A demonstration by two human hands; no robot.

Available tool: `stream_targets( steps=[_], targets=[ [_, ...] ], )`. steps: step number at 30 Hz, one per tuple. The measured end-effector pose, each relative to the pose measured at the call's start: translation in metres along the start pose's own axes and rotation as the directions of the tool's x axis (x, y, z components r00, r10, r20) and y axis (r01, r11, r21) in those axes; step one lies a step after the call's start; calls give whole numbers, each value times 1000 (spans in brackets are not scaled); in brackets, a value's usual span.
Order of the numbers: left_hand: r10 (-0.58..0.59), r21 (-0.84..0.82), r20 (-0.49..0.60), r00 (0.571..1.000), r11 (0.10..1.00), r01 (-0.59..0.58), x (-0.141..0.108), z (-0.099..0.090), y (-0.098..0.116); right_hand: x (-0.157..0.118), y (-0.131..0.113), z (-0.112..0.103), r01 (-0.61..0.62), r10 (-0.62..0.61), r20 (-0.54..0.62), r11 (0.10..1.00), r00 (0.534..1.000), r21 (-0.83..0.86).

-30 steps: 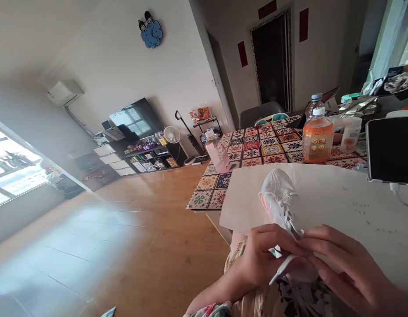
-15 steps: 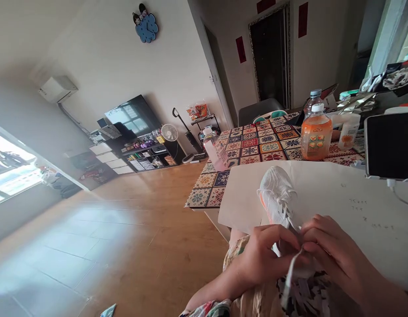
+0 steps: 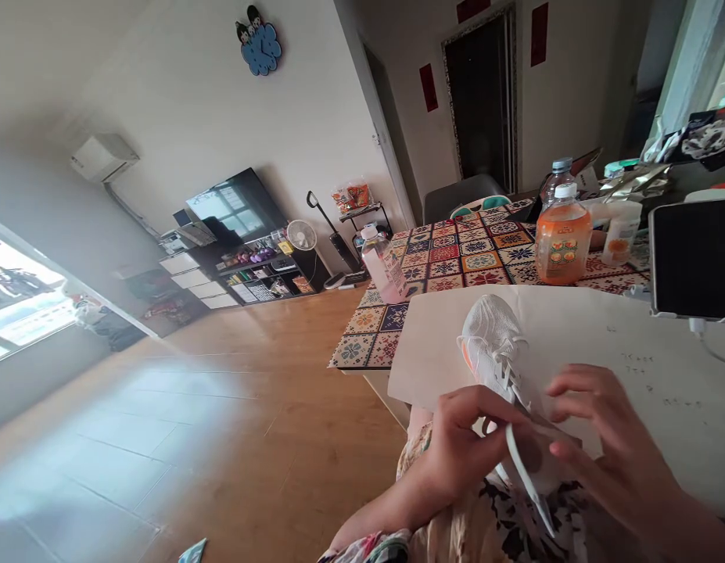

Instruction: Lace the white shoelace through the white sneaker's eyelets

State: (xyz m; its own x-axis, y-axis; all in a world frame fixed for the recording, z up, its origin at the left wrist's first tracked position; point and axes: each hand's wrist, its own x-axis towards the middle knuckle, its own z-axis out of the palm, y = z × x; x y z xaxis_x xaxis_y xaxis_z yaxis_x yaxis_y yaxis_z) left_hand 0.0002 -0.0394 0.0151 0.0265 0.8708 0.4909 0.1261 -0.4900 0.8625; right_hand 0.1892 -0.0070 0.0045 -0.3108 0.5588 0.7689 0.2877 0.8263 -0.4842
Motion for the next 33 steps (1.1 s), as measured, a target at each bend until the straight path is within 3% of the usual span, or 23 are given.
stream_targets(
  steps=[2, 4, 7, 12, 15, 20, 26, 30, 33],
  targets=[
    [-12, -86, -88, 996, 996, 4, 0, 0, -6, -2, 0, -4, 74, -80, -68, 994, 994, -84],
    [-48, -150, -120, 992, 988, 29, 1, 0, -9, -2, -1, -4, 124, -128, -17, 982, 992, -142],
    [-108, -227, -71, 992, 970, 89, 1, 1, -7, -1, -2, 0, 128, -116, 68, 968, 991, -215],
    [-231, -305, -1, 973, 927, 219, 4, 4, 2, 1, 2, 6, 108, -101, 43, 966, 994, -233],
    [-232, -310, 18, 973, 924, 226, 7, 4, 4, 2, 2, 4, 109, -96, 65, 965, 993, -240],
    [-131, -232, -3, 991, 964, 127, 9, 4, 3, 4, -1, 3, 62, -52, 81, 990, 995, -127],
    [-187, -260, 24, 982, 947, 186, 8, 3, 1, 4, -2, 4, 7, -13, 103, 998, 995, 59],
    [-170, -200, -108, 980, 969, 146, 17, -13, -3, 9, 10, -11, -86, 48, 204, 980, 978, 182],
    [-197, -178, -312, 929, 973, 147, 29, -38, -13, 17, 32, -34, -105, 35, 280, 965, 959, 241]
  ],
)
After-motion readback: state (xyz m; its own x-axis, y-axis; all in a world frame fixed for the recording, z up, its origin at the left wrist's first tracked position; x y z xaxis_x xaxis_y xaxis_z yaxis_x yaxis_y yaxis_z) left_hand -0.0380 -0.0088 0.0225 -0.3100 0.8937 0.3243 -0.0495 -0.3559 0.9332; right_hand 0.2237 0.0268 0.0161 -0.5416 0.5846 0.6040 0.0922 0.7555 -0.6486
